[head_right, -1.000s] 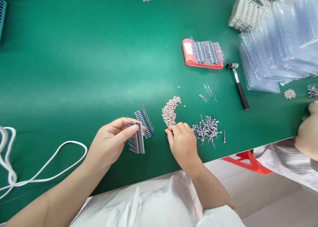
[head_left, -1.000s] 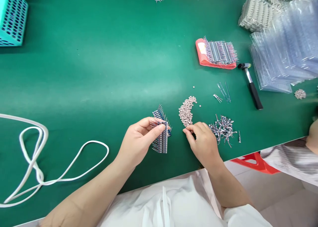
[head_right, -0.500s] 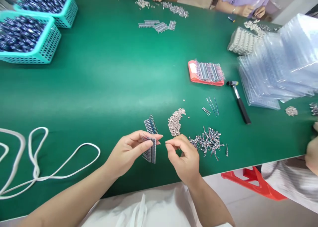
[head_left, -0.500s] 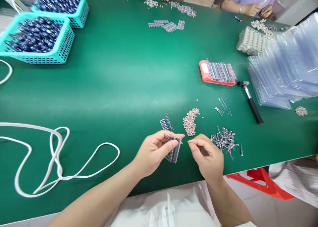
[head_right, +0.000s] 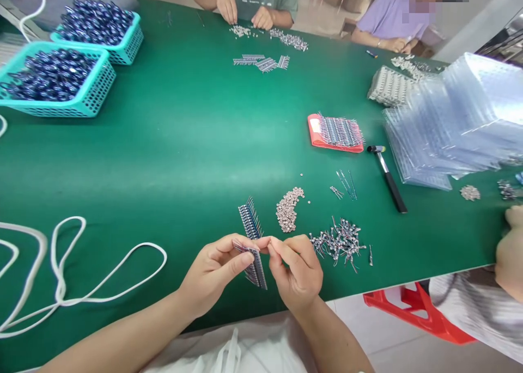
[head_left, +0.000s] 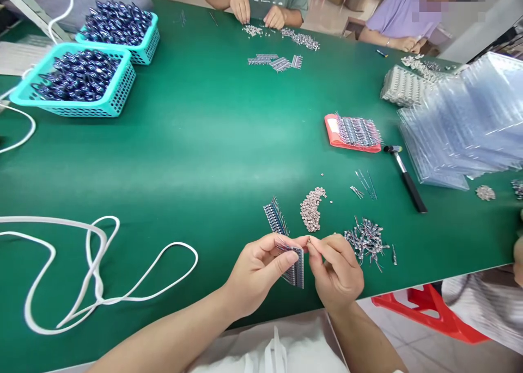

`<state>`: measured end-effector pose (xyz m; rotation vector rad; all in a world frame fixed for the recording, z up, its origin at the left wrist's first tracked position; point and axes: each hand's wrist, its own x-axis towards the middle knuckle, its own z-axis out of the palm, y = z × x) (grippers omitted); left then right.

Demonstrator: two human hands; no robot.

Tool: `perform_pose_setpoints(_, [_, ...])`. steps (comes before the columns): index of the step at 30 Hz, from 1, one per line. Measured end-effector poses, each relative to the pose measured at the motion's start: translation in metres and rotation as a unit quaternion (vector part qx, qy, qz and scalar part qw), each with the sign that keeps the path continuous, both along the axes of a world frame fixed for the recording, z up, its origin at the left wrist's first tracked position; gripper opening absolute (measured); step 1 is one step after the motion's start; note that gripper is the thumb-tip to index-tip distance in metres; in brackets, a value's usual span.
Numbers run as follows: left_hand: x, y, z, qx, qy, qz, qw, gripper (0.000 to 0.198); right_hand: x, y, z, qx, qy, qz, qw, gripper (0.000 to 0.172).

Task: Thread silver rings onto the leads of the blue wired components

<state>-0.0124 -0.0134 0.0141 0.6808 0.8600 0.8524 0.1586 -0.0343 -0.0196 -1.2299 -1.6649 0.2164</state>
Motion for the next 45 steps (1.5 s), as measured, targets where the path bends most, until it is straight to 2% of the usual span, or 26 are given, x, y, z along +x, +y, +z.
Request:
perform_pose_setpoints(11, [-0.002, 0.006, -0.012, -0.027, -0.026, 0.014, 0.999, 0.018, 0.000, 0.008, 0.009, -0.029, -0.060, 0.036, 0.997, 0.029])
perform_pose_setpoints(17, [-0.003, 0.010, -0.008, -0.052, -0.049, 0.011, 0.997, 0.017, 0.010, 0.014, 0.014, -0.031, -0.117, 0.046, 0.992, 0.021])
perform_pose_setpoints(22, [-0.003, 0.013, -0.007, -0.078, -0.055, 0.020, 0.995, 0.021, 0.014, 0.021, 0.014, -0.021, -0.174, 0.077, 0.982, 0.026])
perform_pose_setpoints(28, [-0.004, 0.016, -0.016, -0.094, -0.049, 0.026, 0.994, 0.024, 0.012, 0.021, 0.005, -0.036, -0.152, 0.091, 0.984, 0.032])
perform_pose_setpoints(33, [-0.004, 0.015, -0.022, -0.078, -0.023, 0.019, 0.996, 0.024, 0.013, 0.022, 0.001, -0.070, -0.099, 0.100, 0.988, 0.030])
perform_pose_setpoints(45, [-0.005, 0.015, -0.019, -0.060, -0.022, 0.005, 0.998, 0.024, 0.016, 0.022, 0.001, -0.069, -0.093, 0.101, 0.988, 0.031])
